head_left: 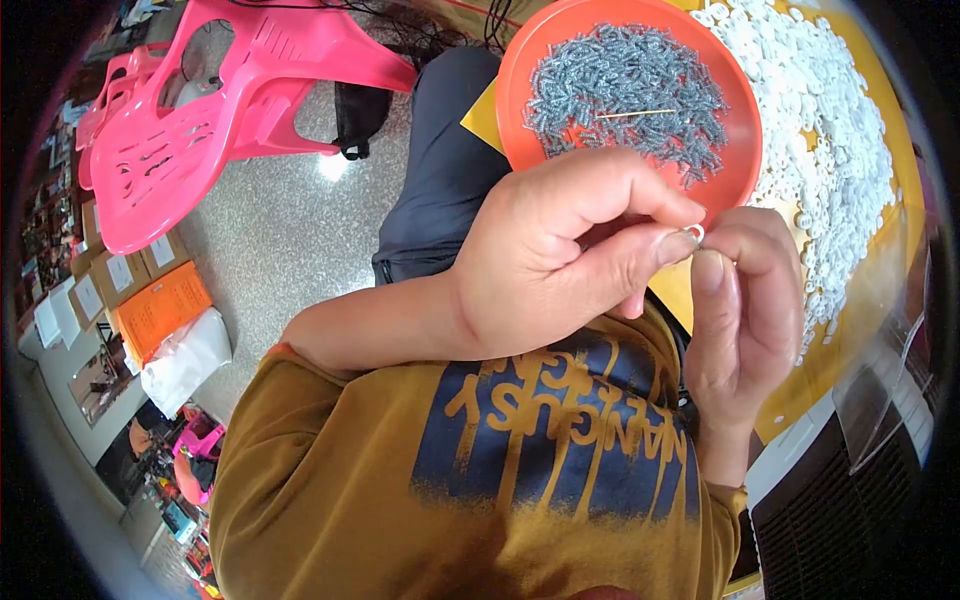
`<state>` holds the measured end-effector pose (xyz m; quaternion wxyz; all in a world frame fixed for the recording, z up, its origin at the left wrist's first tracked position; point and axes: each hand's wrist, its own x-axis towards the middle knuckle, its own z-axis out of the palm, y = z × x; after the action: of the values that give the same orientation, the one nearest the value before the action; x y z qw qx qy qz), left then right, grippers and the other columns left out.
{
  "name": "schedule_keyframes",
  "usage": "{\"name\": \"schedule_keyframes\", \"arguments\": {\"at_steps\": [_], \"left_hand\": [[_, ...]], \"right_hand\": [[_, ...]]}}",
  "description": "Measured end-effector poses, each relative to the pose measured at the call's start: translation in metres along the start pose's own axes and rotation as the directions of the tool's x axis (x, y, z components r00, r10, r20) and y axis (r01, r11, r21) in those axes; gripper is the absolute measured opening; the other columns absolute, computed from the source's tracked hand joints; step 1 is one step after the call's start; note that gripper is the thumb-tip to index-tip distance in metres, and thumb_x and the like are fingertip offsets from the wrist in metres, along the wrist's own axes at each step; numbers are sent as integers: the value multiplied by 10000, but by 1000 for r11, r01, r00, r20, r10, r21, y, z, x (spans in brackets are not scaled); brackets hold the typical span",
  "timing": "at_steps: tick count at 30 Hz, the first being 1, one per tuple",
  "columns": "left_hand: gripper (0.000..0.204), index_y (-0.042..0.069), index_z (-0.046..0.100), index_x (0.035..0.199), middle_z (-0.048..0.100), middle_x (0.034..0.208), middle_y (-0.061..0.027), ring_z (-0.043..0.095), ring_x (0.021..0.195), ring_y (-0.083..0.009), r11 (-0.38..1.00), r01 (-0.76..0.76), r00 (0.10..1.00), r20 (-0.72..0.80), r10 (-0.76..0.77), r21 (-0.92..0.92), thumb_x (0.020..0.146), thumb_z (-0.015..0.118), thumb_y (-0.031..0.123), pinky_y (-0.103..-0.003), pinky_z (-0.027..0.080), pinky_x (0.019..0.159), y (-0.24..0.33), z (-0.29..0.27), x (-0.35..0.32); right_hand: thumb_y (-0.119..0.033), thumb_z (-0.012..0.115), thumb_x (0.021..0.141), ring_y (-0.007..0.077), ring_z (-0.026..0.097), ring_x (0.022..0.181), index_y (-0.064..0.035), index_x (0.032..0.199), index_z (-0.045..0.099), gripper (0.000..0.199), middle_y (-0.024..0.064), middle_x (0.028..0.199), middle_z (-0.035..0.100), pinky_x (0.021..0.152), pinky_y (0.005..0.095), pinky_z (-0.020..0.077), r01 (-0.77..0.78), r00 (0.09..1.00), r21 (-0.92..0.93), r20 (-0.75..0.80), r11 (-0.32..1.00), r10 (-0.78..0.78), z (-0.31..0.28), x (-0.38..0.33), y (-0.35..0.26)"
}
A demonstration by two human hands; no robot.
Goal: The recorder is manually assembling small white plastic components by inserting thin metal pins into them.
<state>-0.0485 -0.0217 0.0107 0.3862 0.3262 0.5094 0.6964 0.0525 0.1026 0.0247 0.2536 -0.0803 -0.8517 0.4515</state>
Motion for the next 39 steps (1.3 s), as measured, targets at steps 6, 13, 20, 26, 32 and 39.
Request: {"name": "schedule_keyframes", "arguments": {"at_steps": [6, 13, 20, 26, 32, 39], "left_hand": [[138, -2, 506, 981, 550, 817, -52, 539, 584, -57, 972, 153, 984, -59, -166, -179, 852, 493, 47, -166, 442, 509, 3, 3, 0], [156, -2, 497, 996, 568, 841, -80, 536, 579, -70, 953, 205, 975, -44, -220, -225, 846, 503, 39, -178, 448, 502, 3, 4, -1], [161, -6, 491, 1005, 540, 839, -82, 532, 569, -69, 982, 134, 990, -14, -137, -132, 846, 489, 20, -176, 440, 498, 0, 11, -3], [153, -13, 503, 983, 543, 796, -59, 536, 582, -61, 992, 95, 992, -76, -102, -87, 834, 470, -32, -170, 438, 514, -7, 15, -6], [132, -3, 504, 965, 561, 787, -80, 530, 567, -88, 971, 171, 976, -108, -190, -168, 841, 462, -16, -195, 447, 529, -13, 24, 3], [136, -4, 523, 947, 581, 761, -87, 503, 518, -103, 937, 274, 922, -216, -320, -217, 817, 532, 36, -220, 419, 519, -18, 36, 12]], "right_hand": [[49, 589, 705, 211, 498, 631, 21, 795, 539, 106, 103, 713, 520, 550, 279, 395, 11, 999, 2, -43, 1000, -10, 3, -1, -1], [55, 599, 698, 220, 505, 632, 25, 800, 546, 119, 101, 716, 530, 550, 288, 401, 44, 997, -18, -60, 999, -45, 1, -2, 0], [56, 597, 699, 224, 508, 607, 17, 787, 546, 109, 100, 705, 537, 533, 298, 405, 42, 997, -56, -60, 998, -46, -4, -6, -3], [29, 557, 742, 194, 500, 665, 21, 787, 533, 52, 97, 753, 530, 594, 270, 394, -33, 999, 110, -23, 993, 36, -6, -12, 5], [-7, 601, 736, 193, 503, 664, 8, 825, 547, 105, 80, 767, 540, 593, 275, 405, -58, 989, 160, -126, 985, 79, -7, -25, 19], [-28, 618, 718, 218, 514, 725, 4, 890, 555, 187, 115, 823, 544, 628, 270, 419, -160, 964, -281, -252, 946, 88, -56, -66, 35]]}}
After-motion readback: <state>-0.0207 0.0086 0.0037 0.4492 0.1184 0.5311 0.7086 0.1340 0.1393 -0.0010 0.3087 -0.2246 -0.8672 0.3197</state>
